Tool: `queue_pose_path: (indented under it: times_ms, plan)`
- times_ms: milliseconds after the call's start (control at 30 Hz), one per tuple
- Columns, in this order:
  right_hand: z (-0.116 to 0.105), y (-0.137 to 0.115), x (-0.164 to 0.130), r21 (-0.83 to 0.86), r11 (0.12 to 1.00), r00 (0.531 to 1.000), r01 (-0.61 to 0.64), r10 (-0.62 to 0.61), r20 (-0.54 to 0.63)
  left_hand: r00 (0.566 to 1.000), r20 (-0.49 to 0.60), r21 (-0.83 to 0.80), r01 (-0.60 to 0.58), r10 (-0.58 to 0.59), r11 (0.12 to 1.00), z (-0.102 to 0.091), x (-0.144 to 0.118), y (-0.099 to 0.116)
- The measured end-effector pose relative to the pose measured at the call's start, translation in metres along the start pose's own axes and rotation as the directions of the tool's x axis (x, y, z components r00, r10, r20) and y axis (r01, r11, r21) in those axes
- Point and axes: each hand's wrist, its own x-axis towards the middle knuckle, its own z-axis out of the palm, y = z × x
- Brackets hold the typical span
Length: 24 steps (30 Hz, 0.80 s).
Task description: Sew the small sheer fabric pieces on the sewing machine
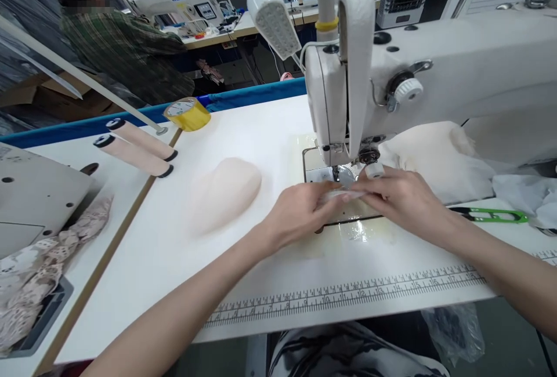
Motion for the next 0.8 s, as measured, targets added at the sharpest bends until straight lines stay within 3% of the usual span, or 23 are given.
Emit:
queue_pose_path:
  times_ms: [67,133,300,400,467,533,667,800]
  plan:
    - [0.003,0.001,0.001,-0.037,0.999,0.99,0.009,-0.014,-0.137,0.999,0.044,0.014,-0.03,0.029,0.999,-0.005,0.007,-0.005]
    - [0.006,0.001,0.002,-0.053,0.999,0.982,0.011,-0.021,-0.189,0.998,0.049,0.04,-0.048,0.046,0.998,-0.008,0.014,-0.01]
    - [0.009,-0.001,0.004,-0.064,0.998,0.988,-0.002,-0.008,-0.155,0.993,0.077,-0.108,-0.079,0.088,0.991,-0.009,0.015,-0.018]
    - [0.006,-0.004,0.001,-0.056,0.998,0.996,0.006,-0.011,-0.094,0.981,0.069,-0.148,-0.168,0.179,0.975,-0.004,0.006,-0.02]
    - [0.003,-0.007,0.0,-0.075,0.997,0.999,0.033,-0.035,-0.034,0.963,-0.008,-0.029,-0.269,0.268,0.963,0.004,-0.002,-0.022]
    - [0.001,-0.011,-0.002,-0.116,0.989,0.996,0.086,-0.082,0.039,0.917,-0.101,0.183,-0.365,0.386,0.913,0.015,-0.011,-0.025]
    - [0.001,-0.015,-0.004,-0.184,0.958,0.974,0.221,-0.208,0.086,0.795,-0.153,0.55,-0.425,0.587,0.719,0.033,-0.025,-0.026]
    - [0.003,-0.016,-0.005,-0.176,0.952,0.968,0.25,-0.239,0.082,0.783,-0.109,0.655,-0.407,0.613,0.637,0.035,-0.032,-0.022]
